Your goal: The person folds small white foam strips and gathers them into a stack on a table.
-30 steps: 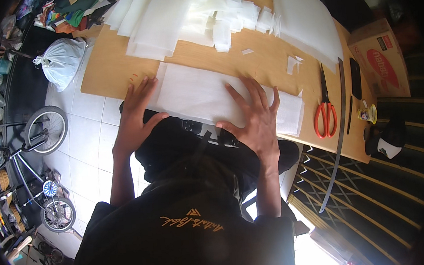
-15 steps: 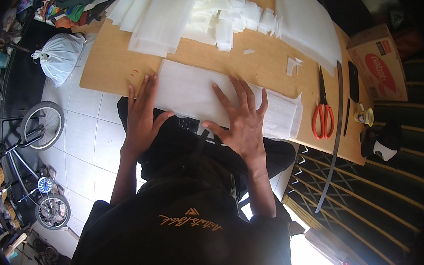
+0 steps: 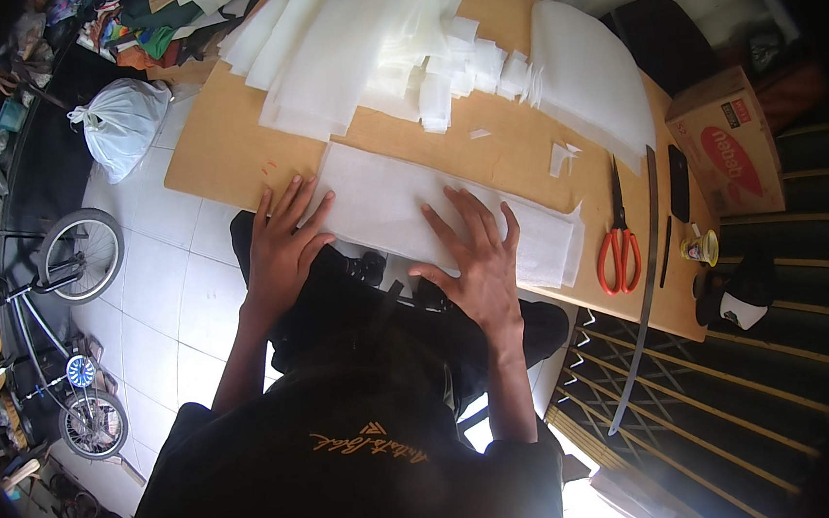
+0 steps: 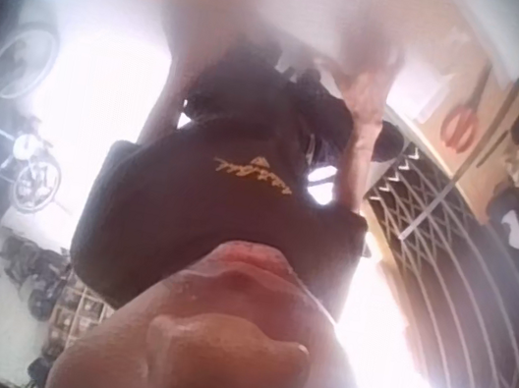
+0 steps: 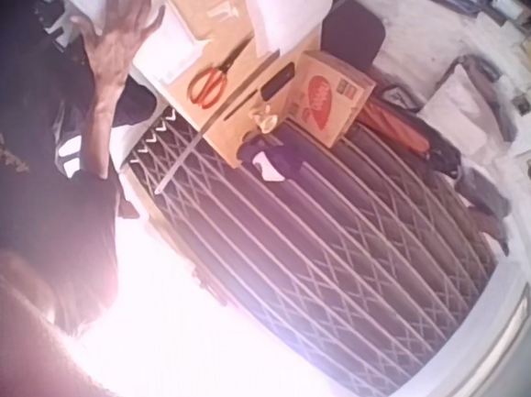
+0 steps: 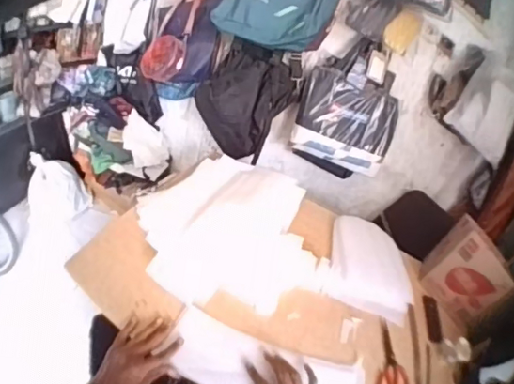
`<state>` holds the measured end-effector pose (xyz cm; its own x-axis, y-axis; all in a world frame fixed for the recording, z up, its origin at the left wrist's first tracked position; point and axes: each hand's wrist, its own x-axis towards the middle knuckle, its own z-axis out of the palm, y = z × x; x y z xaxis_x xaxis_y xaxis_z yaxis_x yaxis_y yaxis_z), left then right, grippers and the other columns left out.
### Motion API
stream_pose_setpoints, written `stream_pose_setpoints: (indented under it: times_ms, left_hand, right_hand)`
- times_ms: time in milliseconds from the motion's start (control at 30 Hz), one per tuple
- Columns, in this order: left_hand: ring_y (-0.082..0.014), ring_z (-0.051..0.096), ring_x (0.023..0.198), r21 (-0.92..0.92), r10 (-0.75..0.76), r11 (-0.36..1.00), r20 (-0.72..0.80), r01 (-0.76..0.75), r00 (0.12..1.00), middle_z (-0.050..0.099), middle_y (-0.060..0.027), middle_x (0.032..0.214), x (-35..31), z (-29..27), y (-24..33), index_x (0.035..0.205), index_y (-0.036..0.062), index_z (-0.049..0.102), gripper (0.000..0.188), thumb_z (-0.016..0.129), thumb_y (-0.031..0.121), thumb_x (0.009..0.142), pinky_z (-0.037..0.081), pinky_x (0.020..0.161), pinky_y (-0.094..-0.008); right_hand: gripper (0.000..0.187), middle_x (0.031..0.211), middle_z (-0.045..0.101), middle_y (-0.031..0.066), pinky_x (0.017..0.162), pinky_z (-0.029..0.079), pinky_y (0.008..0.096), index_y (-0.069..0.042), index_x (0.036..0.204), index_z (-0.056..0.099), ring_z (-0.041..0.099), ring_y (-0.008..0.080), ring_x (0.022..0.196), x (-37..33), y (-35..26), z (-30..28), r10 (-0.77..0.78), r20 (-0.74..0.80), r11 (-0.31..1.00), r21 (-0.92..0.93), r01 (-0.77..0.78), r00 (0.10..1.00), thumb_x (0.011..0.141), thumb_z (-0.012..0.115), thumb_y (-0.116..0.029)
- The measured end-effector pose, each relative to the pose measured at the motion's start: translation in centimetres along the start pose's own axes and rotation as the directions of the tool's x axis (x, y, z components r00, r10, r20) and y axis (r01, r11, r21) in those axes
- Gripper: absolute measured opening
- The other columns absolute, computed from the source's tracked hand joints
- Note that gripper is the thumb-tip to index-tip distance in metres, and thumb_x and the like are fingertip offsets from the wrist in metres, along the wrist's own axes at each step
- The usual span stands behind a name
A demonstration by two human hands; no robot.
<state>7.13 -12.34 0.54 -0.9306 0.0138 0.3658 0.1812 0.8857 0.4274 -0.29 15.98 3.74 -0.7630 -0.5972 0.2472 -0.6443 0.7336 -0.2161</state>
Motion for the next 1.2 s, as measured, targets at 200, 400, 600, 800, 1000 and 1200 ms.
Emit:
stream_pose_setpoints:
  times_ms: [200, 400, 600, 800, 1000, 1200]
  left_hand:
    - [-0.0277, 0.048, 0.151, 0.016, 0.021, 1.0, -0.048, -0.02, 0.999, 0.058, -0.01, 0.157, -0.1, 0.5, -0.1, 0.148, 0.0172, 0.065, 0.053, 0.075, 0.028, 0.096, 0.028, 0.127, -0.0543]
    - [-0.0264, 0.05, 0.15, 0.068, 0.02, 0.997, -0.015, -0.019, 1.0, 0.058, -0.0088, 0.157, 0.0, 0.3, -0.3, 0.148, 0.0157, 0.065, 0.056, 0.076, 0.028, 0.094, 0.03, 0.125, -0.0528]
    - [-0.0246, 0.047, 0.151, 0.141, 0.081, 0.986, 0.039, -0.086, 0.996, 0.059, -0.0022, 0.158, 0.2, 0.3, -1.2, 0.15, 0.0129, 0.063, 0.05, 0.067, 0.027, 0.103, 0.028, 0.125, -0.0481]
    - [-0.0261, 0.05, 0.149, 0.149, 0.111, 0.982, 0.018, -0.112, 0.994, 0.064, -0.0037, 0.152, 0.2, 0.0, -1.7, 0.145, 0.0122, 0.068, 0.047, 0.07, 0.026, 0.101, 0.031, 0.123, -0.0478]
    - [-0.0276, 0.054, 0.145, 0.105, 0.132, 0.985, 0.02, -0.134, 0.991, 0.066, -0.0059, 0.149, 0.8, -0.4, -1.6, 0.14, 0.0099, 0.071, 0.048, 0.078, 0.025, 0.094, 0.036, 0.119, -0.048]
    - [-0.031, 0.063, 0.13, -0.186, 0.081, 0.973, -0.29, -0.139, 0.954, 0.069, -0.0124, 0.142, 3.6, -2.8, -0.5, 0.134, 0.0041, 0.073, 0.045, 0.081, 0.022, 0.093, 0.044, 0.11, -0.0462]
  right_hand:
    - [0.064, 0.151, 0.06, 0.003, 0.123, 0.03, 0.0563, -0.023, 0.133, 0.077, 0.053, 0.0239, 0.143, -1.1, 2.0, -1.5, -0.043, -0.036, 0.999, 0.002, 0.043, 0.998, 0.079, 0.081, -0.056]
    - [0.047, 0.142, 0.07, 0.002, 0.12, 0.036, 0.0509, -0.019, 0.123, 0.081, 0.061, 0.0227, 0.136, -4.6, 4.1, -1.3, 0.041, -0.134, 0.999, -0.009, -0.043, 0.99, 0.082, 0.084, -0.043]
    - [0.038, 0.136, 0.073, 0.0017, 0.114, 0.045, 0.0473, -0.017, 0.12, 0.082, 0.065, 0.0232, 0.131, -7.6, 4.4, 0.3, 0.098, -0.312, 0.993, -0.033, -0.113, 0.945, 0.084, 0.085, -0.031]
    - [0.034, 0.135, 0.074, 0.0026, 0.113, 0.046, 0.0474, -0.015, 0.12, 0.082, 0.065, 0.0238, 0.131, -7.0, 4.3, 0.6, 0.107, -0.346, 0.994, 0.018, -0.107, 0.932, 0.087, 0.083, -0.025]
    - [0.032, 0.137, 0.072, 0.0061, 0.117, 0.042, 0.0491, -0.011, 0.12, 0.081, 0.063, 0.0265, 0.134, -7.7, 4.4, 0.8, 0.134, -0.32, 0.991, 0.05, -0.124, 0.938, 0.091, 0.08, -0.023]
    - [0.037, 0.137, 0.072, 0.0082, 0.119, 0.037, 0.05, -0.009, 0.127, 0.078, 0.064, 0.0274, 0.133, -7.1, 3.6, 0.1, 0.169, -0.349, 0.984, 0.118, -0.136, 0.922, 0.092, 0.08, -0.021]
